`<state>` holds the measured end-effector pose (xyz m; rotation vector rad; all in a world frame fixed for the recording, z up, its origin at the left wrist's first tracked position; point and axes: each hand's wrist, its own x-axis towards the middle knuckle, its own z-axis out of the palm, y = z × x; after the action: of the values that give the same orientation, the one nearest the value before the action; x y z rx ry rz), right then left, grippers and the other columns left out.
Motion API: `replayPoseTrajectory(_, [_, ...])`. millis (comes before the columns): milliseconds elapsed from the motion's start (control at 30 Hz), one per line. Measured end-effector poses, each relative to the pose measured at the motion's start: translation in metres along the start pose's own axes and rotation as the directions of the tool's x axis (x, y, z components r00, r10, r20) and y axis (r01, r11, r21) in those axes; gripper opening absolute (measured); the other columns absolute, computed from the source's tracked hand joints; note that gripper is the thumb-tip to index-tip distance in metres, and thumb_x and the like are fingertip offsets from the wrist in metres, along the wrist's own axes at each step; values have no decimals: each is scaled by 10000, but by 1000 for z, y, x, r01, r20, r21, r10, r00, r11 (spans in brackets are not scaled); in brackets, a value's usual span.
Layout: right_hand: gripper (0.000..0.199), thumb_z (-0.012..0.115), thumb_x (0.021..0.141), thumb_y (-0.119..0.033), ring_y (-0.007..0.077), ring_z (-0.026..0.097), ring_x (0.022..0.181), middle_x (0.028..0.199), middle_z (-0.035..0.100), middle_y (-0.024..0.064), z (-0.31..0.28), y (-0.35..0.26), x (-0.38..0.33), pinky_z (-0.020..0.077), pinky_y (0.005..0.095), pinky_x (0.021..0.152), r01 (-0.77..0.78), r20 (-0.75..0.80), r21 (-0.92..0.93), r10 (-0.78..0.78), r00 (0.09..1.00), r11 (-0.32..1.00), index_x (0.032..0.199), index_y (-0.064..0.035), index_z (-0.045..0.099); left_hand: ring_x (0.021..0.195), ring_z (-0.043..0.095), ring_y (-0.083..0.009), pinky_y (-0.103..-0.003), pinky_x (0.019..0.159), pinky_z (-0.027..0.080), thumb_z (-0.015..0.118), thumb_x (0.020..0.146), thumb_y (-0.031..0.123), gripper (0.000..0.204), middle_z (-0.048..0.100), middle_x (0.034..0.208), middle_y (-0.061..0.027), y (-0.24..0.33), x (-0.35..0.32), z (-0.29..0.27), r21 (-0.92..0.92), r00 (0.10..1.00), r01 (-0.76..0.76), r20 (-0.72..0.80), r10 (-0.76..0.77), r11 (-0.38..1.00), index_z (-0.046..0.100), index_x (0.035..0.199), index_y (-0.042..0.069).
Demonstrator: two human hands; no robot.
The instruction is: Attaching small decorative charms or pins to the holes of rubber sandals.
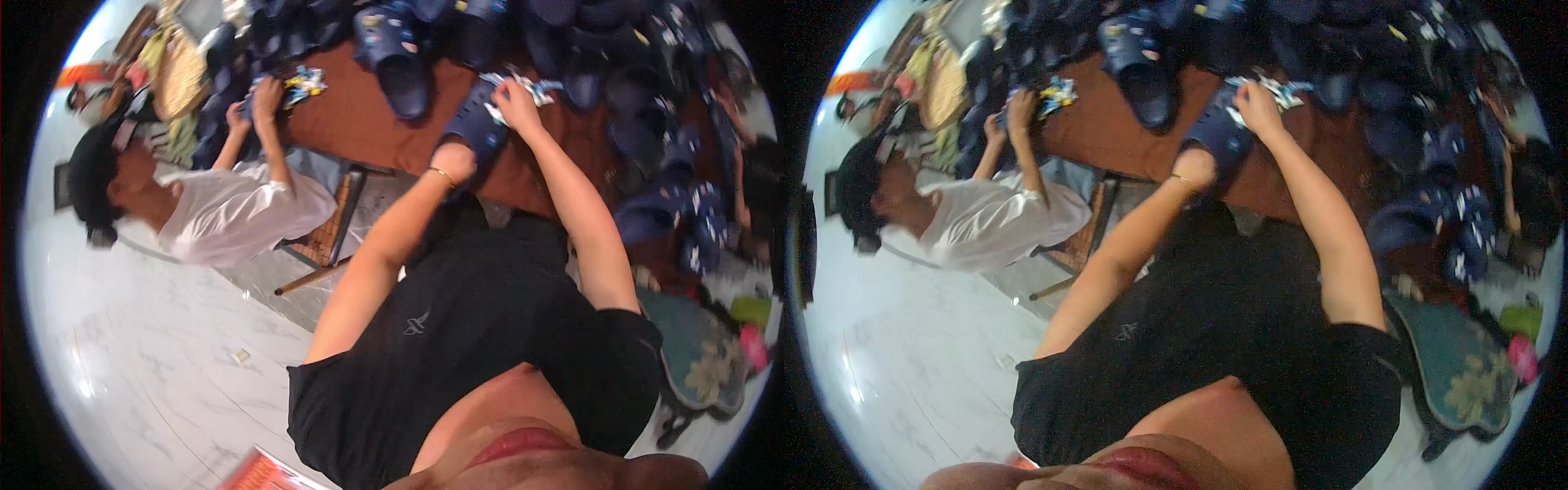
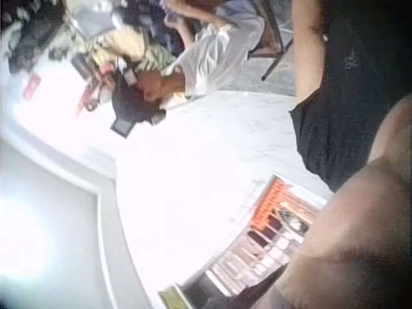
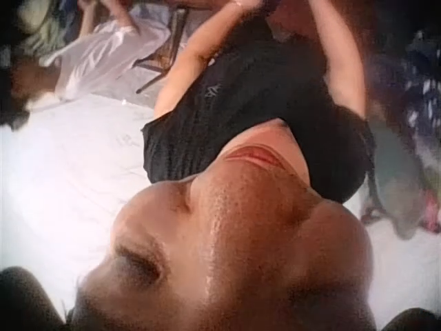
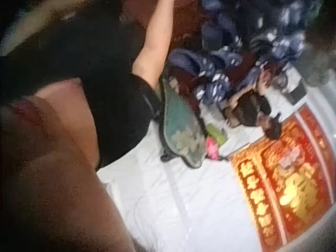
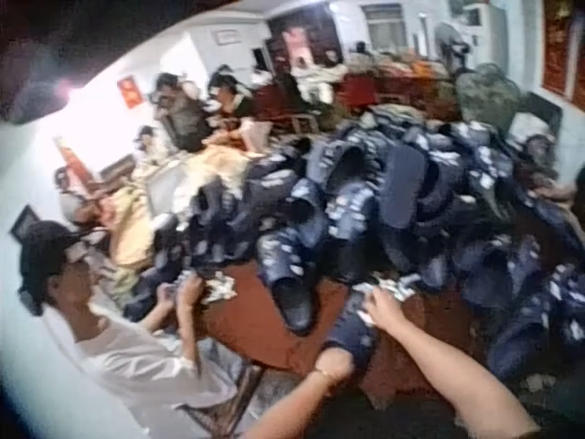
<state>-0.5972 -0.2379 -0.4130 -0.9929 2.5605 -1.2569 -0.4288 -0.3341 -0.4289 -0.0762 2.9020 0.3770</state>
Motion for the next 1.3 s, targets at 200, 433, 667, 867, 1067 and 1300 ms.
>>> replayPoseTrajectory(200, [240,607,696,-210,315,544,900,938,586,163,-32,48,2,423,378,781,-279,-227,8,273,935,960,882,-58,600,677,584,-311,-402,628,469,490,690,166,179,596,706,-162,1,5,8,28,992,-64,-104,67,998,598,634,35])
replayPoseTrajectory(433, [310,602,680,-98,340,477,986,1041,515,178,-9,13,-41,378,395,868,178,-141,-181,-205,968,967,972,-4,557,678,582,-306,-402,637,467,481,682,143,164,595,705,-150,1,-2,15,34,988,-60,-142,65,998,597,638,36])
replayPoseTrajectory(667, [326,632,661,-53,333,522,869,895,525,175,-3,-23,-53,423,401,759,-53,-14,-141,52,999,989,950,7,493,662,598,-293,-394,623,479,479,692,160,193,602,682,-156,4,-2,13,70,988,-63,-136,72,996,607,607,42])
replayPoseTrajectory(867, [255,644,640,-61,334,545,798,851,538,171,1,-17,-48,436,398,696,-97,98,-27,99,990,995,874,-46,545,656,600,-295,-396,621,481,471,693,153,199,606,688,-156,3,1,11,31,984,-34,-174,39,999,610,613,36])
replayPoseTrajectory(1067, [392,667,625,-156,322,559,872,928,584,176,-34,16,-31,443,381,764,-306,-174,18,305,936,952,988,-53,556,681,580,-318,-411,640,460,488,671,134,155,587,679,-165,4,2,14,-28,979,-65,-195,59,997,581,597,35])
replayPoseTrajectory(1300, [474,624,691,-97,317,410,1104,1183,443,155,-18,-8,-66,324,385,946,204,19,-113,-203,979,972,1137,-38,473,745,575,-294,-400,692,456,499,700,184,167,599,777,-154,-5,1,11,43,989,-70,-126,75,997,586,680,42])
